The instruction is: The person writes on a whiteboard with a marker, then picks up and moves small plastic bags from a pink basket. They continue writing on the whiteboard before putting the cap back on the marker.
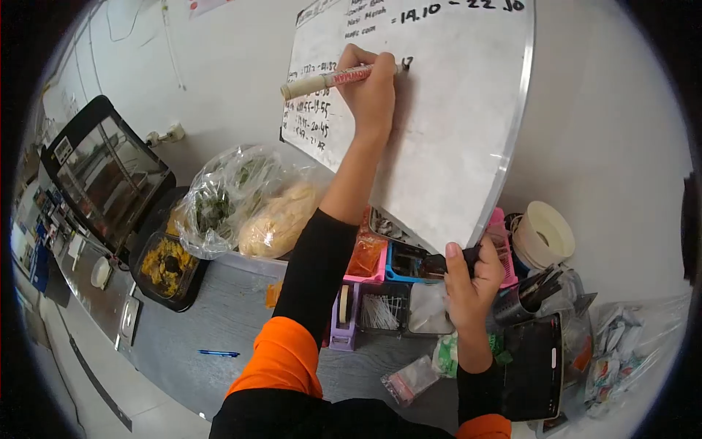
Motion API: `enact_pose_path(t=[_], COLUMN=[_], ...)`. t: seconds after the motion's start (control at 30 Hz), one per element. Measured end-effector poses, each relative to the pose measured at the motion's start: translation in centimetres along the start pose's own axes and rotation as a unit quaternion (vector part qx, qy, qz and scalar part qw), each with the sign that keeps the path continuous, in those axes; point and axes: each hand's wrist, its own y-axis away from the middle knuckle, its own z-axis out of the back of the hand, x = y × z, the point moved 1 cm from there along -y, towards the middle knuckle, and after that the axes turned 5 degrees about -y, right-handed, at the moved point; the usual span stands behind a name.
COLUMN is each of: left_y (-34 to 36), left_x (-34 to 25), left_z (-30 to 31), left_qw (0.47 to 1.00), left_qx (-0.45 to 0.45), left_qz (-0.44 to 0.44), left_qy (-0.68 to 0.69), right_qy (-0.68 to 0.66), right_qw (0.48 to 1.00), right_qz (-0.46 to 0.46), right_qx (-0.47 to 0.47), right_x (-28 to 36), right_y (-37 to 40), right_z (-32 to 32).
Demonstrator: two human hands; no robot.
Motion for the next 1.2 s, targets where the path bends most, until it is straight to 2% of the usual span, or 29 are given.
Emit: enact_pose_path(t=[0.07, 0.2, 0.27, 0.3, 0.37, 0.4, 0.47, 0.5, 0.53, 0.6, 0.63, 0.7, 0.73, 0.8, 0.83, 0.9, 0.93, 1.0, 1.03, 1.07, 1.13, 1.2], left_y=[-0.1, 0.0, 0.1, 0.2, 0.4, 0.4, 0.7, 0.9, 1.1, 1.6, 2.3, 3.9, 4.8, 6.7, 7.6, 9.3, 9.7, 10.5, 11.0, 11.6, 11.9, 12.0], left_x=[0.5, 0.3, 0.0, 0.0, -0.1, -0.5, -1.2, -1.6, -2.1, -3.5, -4.1, -5.7, -6.3, -6.6, -6.7, -7.4, -8.6, -10.8, -10.9, -11.2, -12.4, -13.7], left_z=[0.1, -0.1, -0.4, -0.4, -0.5, -0.5, -0.5, -0.5, 0.0, 2.0, 3.3, 5.5, 6.7, 9.2, 10.3, 12.0, 12.0, 12.0, 12.9, 13.5, 13.6, 14.0], left_qw=[1.000, 1.000, 0.998, 0.998, 0.992, 0.992, 0.995, 0.991, 0.991, 0.941, 0.926, 0.905, 0.906, 0.863, 0.864, 0.791, 0.796, 0.805, 0.779, 0.785, 0.813, 0.811], left_qx=[-0.025, -0.023, -0.001, -0.004, 0.062, 0.059, 0.065, 0.021, 0.017, -0.067, -0.068, -0.080, -0.081, -0.038, -0.040, 0.016, 0.012, -0.078, -0.032, -0.040, -0.010, -0.003], left_qz=[-0.016, 0.007, -0.020, -0.021, -0.106, -0.108, -0.011, 0.035, 0.031, 0.129, 0.163, 0.226, 0.223, 0.283, 0.280, 0.335, 0.330, 0.400, 0.385, 0.379, 0.371, 0.367], left_qy=[0.002, 0.005, 0.059, 0.059, 0.032, 0.032, 0.073, 0.126, 0.127, 0.304, 0.333, 0.351, 0.351, 0.417, 0.416, 0.512, 0.508, 0.432, 0.495, 0.488, 0.448, 0.456], right_qy=[0.010, 0.018, 0.026, 0.033, 0.031, 0.028, 0.031, 0.032, 0.033, 0.057, 0.057, 0.084, 0.084, 0.081, 0.079, 0.100, 0.096, 0.126, 0.123, 0.046, 0.065, 0.074], right_qw=[1.000, 1.000, 1.000, 0.999, 0.999, 1.000, 1.000, 0.999, 0.999, 0.998, 0.998, 0.993, 0.993, 0.996, 0.997, 0.994, 0.995, 0.990, 0.991, 0.999, 0.997, 0.996], right_qz=[-0.012, -0.020, -0.014, -0.008, -0.003, 0.001, 0.002, 0.003, 0.006, 0.014, 0.014, 0.081, 0.082, 0.013, 0.013, 0.002, -0.001, 0.055, 0.048, 0.009, -0.019, -0.045], right_qx=[0.000, -0.008, -0.007, -0.009, -0.008, -0.011, -0.003, 0.001, 0.006, 0.000, 0.004, -0.004, -0.001, -0.022, -0.018, -0.031, -0.023, -0.018, -0.023, -0.024, -0.024, -0.011], right_x=[-0.1, -0.2, -0.3, -0.3, -0.2, -0.1, -0.1, -0.2, -0.3, -0.9, -1.1, -1.5, -1.9, -3.0, -3.2, -3.6, -4.4, -6.2, -6.2, -6.1, -5.4, -4.5], right_y=[0.0, 0.0, -0.1, -0.1, -0.1, -0.1, -0.1, -0.1, -0.2, -0.3, -0.5, -0.9, -1.0, -1.4, -1.6, -1.9, -2.2, -3.1, -3.3, -3.3, -3.3, -3.1], right_z=[0.2, 0.3, 0.4, 0.4, 0.3, 0.2, 0.2, 0.2, 0.3, 0.7, 0.7, 0.9, 1.2, 2.1, 2.3, 2.8, 3.4, 4.6, 4.5, 4.3, 4.1, 3.8])
